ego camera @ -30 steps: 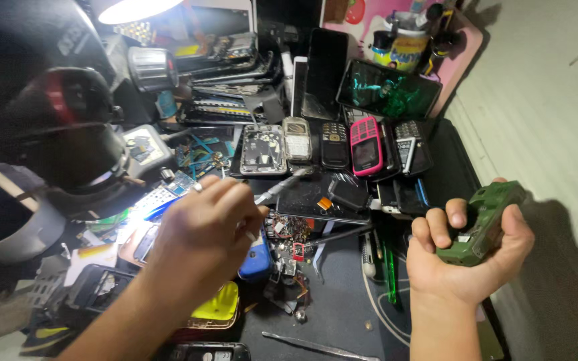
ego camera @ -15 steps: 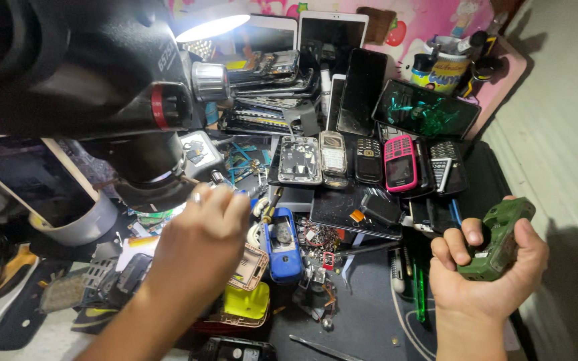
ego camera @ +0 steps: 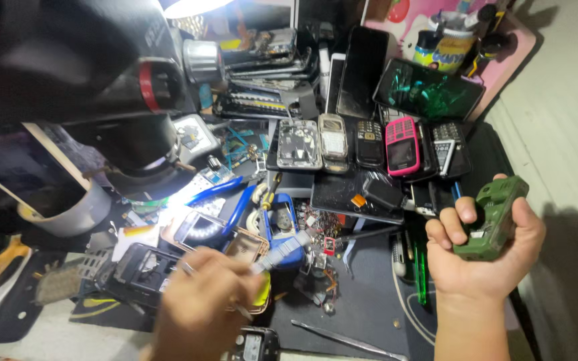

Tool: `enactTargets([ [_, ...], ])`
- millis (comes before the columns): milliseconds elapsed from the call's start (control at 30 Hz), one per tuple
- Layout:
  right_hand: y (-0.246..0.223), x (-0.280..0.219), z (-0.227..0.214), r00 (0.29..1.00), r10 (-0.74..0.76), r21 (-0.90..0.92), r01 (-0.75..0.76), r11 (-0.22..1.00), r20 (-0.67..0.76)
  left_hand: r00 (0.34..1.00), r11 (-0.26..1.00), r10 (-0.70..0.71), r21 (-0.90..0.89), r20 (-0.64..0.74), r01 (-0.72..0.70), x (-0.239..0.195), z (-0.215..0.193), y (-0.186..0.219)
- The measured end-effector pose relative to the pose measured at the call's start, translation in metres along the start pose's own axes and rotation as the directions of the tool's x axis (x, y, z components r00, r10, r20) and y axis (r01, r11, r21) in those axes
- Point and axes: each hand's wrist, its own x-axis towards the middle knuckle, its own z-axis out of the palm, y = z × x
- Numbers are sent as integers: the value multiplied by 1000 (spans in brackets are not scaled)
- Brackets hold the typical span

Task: The person uses a screwdriver to remove screws from a green mobile phone and then uses tweezers to manipulate internal components. The workspace is cluttered with various disassembled phones and tools.

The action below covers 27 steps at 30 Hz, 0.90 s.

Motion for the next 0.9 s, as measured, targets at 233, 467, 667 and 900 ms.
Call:
enactTargets([
  [233,-6,0,0,1000,-1,20,1,1000,21,994,996,72,48,86,-76,-31,64,45],
  [467,-8,1,0,1000,0,53,0,999,9,969,997,-52,62,242,38,-13,121,78],
  [667,-11,2,1,999,14,92,-17,996,29,947,986,-144,126,287,112,1,139,87],
  [900,-13,1,4,1000,20,103,-21,995,7,899,980,-160,177,408,94,9,149,90],
])
